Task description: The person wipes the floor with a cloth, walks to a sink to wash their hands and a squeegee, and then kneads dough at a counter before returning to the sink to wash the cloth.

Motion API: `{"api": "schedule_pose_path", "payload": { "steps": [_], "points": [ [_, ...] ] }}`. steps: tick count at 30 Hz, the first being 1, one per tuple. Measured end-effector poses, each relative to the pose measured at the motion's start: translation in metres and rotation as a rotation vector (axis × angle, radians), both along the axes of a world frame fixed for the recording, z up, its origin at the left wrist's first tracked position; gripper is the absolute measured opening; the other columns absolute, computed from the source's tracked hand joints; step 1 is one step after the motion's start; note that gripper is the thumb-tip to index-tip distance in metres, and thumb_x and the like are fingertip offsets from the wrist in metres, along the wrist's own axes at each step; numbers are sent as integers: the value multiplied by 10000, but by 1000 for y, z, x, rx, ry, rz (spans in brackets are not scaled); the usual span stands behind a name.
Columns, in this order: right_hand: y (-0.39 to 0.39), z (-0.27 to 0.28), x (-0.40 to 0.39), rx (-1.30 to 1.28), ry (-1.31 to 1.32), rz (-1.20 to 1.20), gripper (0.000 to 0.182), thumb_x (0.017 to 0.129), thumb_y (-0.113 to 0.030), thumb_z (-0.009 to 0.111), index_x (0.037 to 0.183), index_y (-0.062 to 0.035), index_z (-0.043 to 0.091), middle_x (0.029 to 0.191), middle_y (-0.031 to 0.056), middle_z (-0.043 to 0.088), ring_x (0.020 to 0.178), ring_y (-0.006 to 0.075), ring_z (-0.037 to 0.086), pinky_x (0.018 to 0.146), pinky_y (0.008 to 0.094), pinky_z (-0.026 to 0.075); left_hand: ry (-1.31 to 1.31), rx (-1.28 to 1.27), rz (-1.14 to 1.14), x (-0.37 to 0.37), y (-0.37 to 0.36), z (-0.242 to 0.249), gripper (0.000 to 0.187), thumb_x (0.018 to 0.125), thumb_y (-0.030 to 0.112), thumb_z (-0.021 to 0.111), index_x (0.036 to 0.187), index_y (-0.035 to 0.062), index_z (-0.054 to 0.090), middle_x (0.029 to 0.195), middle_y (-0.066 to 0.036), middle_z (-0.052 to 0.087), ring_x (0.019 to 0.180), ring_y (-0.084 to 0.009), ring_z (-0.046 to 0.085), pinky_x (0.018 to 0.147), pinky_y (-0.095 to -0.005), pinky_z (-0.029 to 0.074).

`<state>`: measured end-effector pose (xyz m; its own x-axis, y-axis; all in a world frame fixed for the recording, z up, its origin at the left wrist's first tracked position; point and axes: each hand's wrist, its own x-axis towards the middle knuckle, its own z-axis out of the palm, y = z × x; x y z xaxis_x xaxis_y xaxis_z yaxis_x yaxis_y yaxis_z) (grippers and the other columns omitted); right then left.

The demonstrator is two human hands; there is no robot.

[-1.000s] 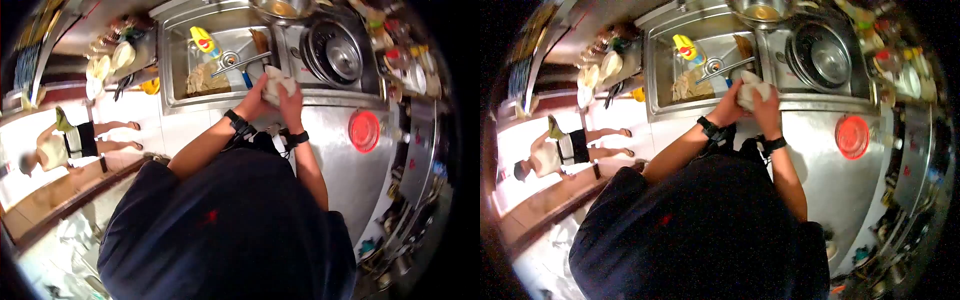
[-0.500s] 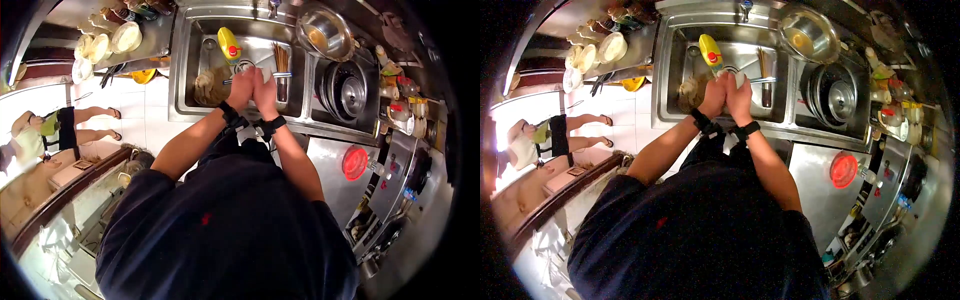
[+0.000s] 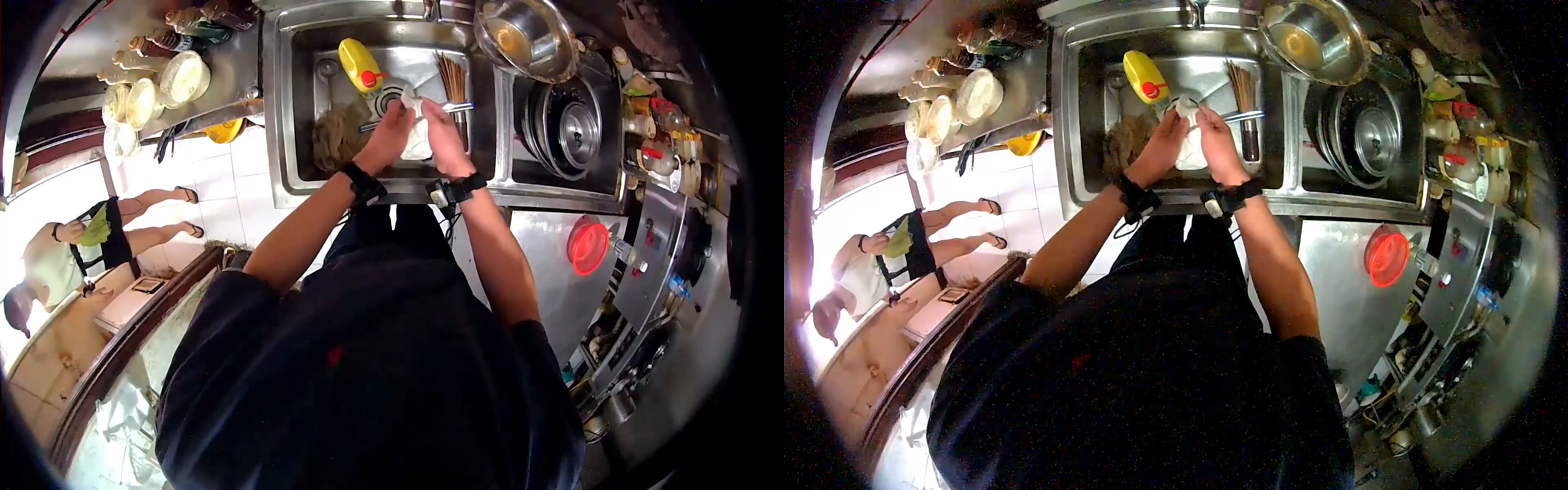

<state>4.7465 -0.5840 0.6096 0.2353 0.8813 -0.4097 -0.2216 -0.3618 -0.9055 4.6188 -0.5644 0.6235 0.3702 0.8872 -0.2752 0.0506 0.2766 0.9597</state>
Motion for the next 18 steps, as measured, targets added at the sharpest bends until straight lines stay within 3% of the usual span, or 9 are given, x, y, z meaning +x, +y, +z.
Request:
{"api": "schedule_pose_path", "payload": {
  "steps": [1,3,4,6,7,9,12,17,18],
  "points": [
    [-2,5,1,0,6,6,316,980,-281,487,1103,-16,608,1085,119,633,1006,209,585,881,289,435,6,0,6,2,-1,8,447,935,391,516,1150,8,428,996,-160,584,873,-197,557,700,-357,462],
    [-4,13,3,138,-302,86,315,961,-216,520,1173,12,572,1150,157,612,1093,212,552,936,292,406,-76,-414,48,5,-5,57,417,938,397,511,1089,9,488,922,-156,603,860,-199,581,682,-378,475],
    [-4,11,0,184,-289,55,319,968,-215,491,1178,15,562,1140,172,612,1068,215,559,936,298,408,-65,-411,53,9,-4,53,417,938,397,511,1089,9,488,922,-156,603,860,-199,581,682,-378,475],
    [-3,7,-7,316,-277,12,318,979,-240,460,1168,-6,567,1089,160,624,989,236,581,895,321,431,310,-160,109,22,4,34,463,950,404,485,1265,66,516,1096,-177,628,1052,-261,598,798,-387,497],
    [-4,13,-8,379,-351,-1,318,982,-253,452,1152,-12,571,1059,152,631,955,244,589,871,335,442,318,-164,113,24,3,28,463,950,404,485,1265,66,516,1096,-177,628,1052,-261,598,798,-387,497],
    [-6,18,-4,268,-277,17,321,979,-261,455,1137,-8,573,1018,153,637,928,259,594,849,349,448,577,-33,69,28,6,25,445,930,431,485,1156,64,598,968,-220,663,927,-367,643,760,-435,503],
    [-8,26,-1,100,-254,18,332,973,-280,460,1095,6,579,942,165,644,879,295,602,807,377,456,592,90,118,35,-1,23,392,932,374,461,1003,30,634,872,-238,653,850,-447,614,736,-463,496],
    [-8,-12,5,-2,-241,20,359,964,-304,464,1038,21,598,891,206,642,853,347,603,772,401,454,627,259,64,36,-6,10,327,923,290,473,919,0,624,854,-251,637,822,-430,607,662,-482,488],
    [-8,-16,8,80,-454,113,365,962,-318,468,1027,11,611,903,211,645,850,346,607,766,404,454,626,278,67,36,-7,8,303,919,261,482,907,-8,620,832,-255,628,804,-426,606,638,-482,485]
  ]
}}
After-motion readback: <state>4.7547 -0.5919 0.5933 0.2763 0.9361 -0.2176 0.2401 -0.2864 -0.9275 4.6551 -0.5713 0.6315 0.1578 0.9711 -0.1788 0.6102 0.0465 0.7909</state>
